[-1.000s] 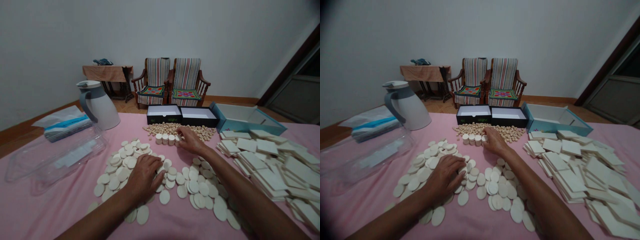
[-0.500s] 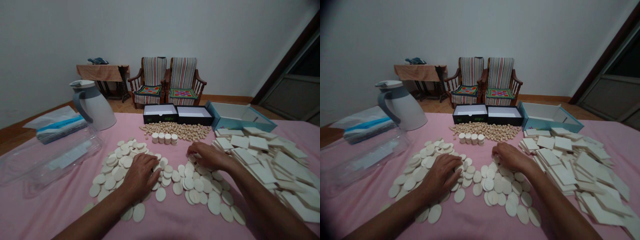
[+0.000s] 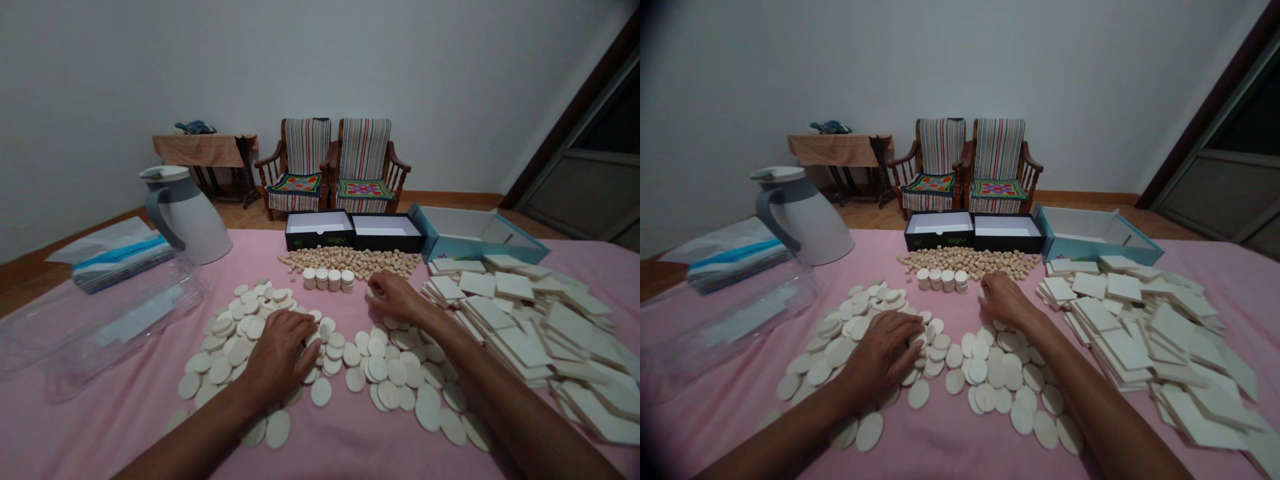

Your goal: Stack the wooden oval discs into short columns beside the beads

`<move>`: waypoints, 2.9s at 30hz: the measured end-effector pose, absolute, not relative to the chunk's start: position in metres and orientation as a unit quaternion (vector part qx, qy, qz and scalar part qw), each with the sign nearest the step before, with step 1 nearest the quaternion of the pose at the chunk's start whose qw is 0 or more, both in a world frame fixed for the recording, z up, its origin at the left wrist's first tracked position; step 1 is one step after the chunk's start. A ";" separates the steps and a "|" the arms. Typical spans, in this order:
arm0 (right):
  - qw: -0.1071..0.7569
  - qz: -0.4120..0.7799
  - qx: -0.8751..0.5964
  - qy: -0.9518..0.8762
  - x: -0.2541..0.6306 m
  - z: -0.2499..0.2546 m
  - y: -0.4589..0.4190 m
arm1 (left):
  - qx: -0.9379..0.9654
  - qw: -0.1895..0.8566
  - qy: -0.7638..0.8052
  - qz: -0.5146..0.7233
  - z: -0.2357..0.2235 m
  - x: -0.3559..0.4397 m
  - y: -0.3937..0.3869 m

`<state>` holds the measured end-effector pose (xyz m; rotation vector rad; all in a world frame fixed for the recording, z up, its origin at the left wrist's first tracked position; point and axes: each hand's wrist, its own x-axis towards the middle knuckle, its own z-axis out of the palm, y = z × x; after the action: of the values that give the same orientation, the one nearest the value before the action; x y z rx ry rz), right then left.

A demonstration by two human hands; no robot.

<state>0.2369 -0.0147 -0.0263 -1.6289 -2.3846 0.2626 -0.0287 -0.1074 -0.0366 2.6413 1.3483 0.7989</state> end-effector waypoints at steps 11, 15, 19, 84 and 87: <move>0.129 0.050 -0.632 -0.762 0.243 -0.029 0.004 | 0.859 0.037 0.439 0.260 -0.033 -0.028 -0.108; 0.091 0.160 -0.616 -0.766 0.272 -0.027 0.010 | 0.859 0.037 0.438 0.263 -0.033 -0.028 -0.108; 0.121 0.235 -0.568 -0.779 0.277 -0.036 0.014 | 0.858 0.036 0.439 0.262 -0.032 -0.028 -0.108; 0.232 0.102 -0.542 -0.802 0.230 -0.035 -0.001 | 0.860 0.040 0.439 0.258 -0.032 -0.028 -0.108; 0.248 0.093 -0.530 -0.806 0.222 -0.044 0.002 | 0.861 0.038 0.437 0.257 -0.031 -0.027 -0.108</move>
<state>0.2220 0.0022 -0.0444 -1.4443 -2.1960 0.2534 -0.0273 -0.1077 -0.0314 2.6407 1.3419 0.7888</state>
